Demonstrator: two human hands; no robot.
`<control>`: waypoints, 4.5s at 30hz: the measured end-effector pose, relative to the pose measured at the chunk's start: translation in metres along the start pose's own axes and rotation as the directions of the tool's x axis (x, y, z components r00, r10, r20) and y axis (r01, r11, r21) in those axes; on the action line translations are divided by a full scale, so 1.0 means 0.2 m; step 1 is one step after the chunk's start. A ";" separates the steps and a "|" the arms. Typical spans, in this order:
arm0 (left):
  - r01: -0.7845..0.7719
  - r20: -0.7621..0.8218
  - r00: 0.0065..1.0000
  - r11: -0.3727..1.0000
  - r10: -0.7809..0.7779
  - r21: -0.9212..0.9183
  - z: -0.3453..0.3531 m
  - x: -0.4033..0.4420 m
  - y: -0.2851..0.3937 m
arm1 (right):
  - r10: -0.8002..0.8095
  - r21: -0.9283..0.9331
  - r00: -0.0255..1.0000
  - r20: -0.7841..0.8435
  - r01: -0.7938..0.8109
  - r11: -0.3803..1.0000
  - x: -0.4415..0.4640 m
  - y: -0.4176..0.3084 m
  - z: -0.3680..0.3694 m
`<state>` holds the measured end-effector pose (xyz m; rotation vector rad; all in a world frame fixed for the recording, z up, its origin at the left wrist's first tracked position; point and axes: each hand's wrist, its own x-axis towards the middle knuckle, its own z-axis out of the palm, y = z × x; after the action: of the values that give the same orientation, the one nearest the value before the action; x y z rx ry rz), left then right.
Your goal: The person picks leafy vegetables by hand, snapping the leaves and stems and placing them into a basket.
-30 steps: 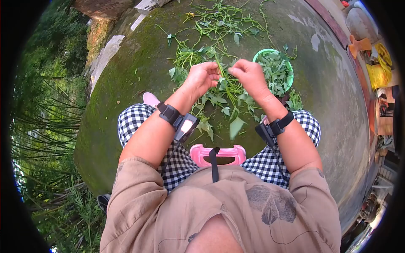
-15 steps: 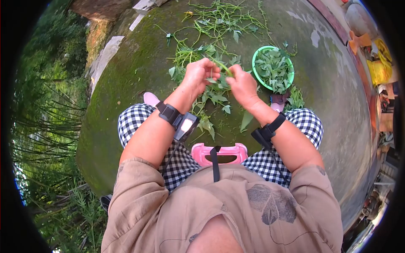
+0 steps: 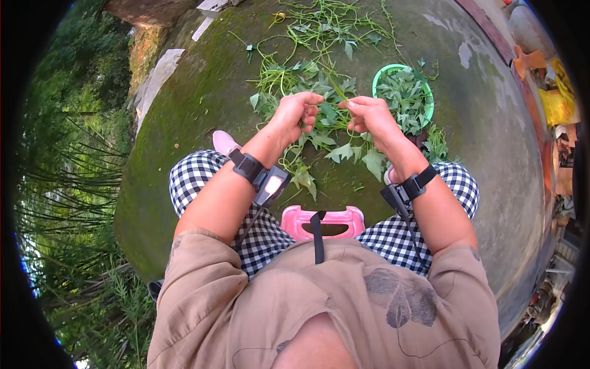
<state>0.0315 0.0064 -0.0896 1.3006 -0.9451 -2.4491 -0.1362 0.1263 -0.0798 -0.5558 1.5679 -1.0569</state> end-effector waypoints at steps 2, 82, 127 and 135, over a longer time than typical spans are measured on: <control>-0.040 0.040 0.998 0.998 0.038 0.054 0.01 0.00 -0.03 | 0.006 0.031 0.999 0.038 -0.007 0.999 0.00 0.00 0.02; -0.484 0.144 0.856 0.674 0.496 0.558 0.10 -0.02 -0.12 | -0.033 0.175 0.999 0.014 0.030 0.984 0.03 -0.04 0.06; -0.162 0.035 0.987 0.965 0.158 0.205 0.02 0.00 -0.04 | -0.004 0.175 1.000 -0.008 0.005 0.985 0.05 -0.03 0.01; -0.186 -0.076 0.981 0.978 0.180 -0.093 -0.12 0.07 0.05 | -0.021 0.160 0.995 -0.096 0.036 0.986 0.06 -0.02 -0.06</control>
<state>0.0414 -0.0184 -0.1025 1.1975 -0.8717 -2.2684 -0.1525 0.1187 -0.0840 -0.4240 1.5424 -1.2349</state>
